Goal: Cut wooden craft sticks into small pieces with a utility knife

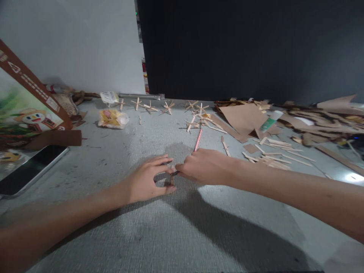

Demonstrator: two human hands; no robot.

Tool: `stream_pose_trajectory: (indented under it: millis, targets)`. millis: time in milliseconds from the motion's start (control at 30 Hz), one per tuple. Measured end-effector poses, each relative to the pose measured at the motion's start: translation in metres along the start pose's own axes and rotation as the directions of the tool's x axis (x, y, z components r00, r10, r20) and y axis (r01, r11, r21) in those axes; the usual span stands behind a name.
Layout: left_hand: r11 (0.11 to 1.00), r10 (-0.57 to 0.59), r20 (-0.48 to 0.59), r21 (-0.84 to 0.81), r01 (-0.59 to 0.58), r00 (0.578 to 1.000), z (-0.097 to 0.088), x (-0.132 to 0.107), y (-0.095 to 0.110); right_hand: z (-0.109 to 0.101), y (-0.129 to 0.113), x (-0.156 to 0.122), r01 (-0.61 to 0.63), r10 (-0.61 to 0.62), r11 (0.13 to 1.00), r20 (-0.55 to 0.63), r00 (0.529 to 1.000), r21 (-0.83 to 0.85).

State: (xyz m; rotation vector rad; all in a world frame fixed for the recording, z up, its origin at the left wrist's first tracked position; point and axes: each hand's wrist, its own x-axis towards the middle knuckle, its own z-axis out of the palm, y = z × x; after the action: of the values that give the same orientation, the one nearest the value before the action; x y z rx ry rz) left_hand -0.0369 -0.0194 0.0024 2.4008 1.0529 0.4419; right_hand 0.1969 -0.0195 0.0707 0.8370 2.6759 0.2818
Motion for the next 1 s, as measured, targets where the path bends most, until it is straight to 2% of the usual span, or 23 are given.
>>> stream_pose_trajectory:
  millis: [333,467,667,867,1000]
  targets:
    - [0.999,0.016,-0.011,0.029,-0.016,1.000,0.002,0.000,-0.001,-0.003,-0.003,0.004,0.079,-0.074,0.989,0.042,0.996,-0.125]
    - [0.999,0.018,-0.024,0.033,-0.017,1.000,0.002,0.000,-0.002,-0.017,-0.010,0.009,0.078,-0.055,0.984,0.143,0.988,-0.157]
    - [0.999,0.009,-0.019,0.040,-0.008,1.000,0.001,0.000,0.001,-0.043,-0.016,0.024,0.122,-0.065,0.979,0.319,0.945,-0.164]
    - [0.995,0.080,-0.048,0.060,-0.077,0.996,0.005,0.000,-0.002,-0.053,-0.016,0.034,0.114,-0.052,0.984,0.390,0.919,-0.138]
    - [0.993,0.060,-0.086,0.102,-0.051,0.995,0.013,-0.007,0.006,-0.050,-0.020,0.034,0.070,-0.015,0.988,0.375,0.927,-0.134]
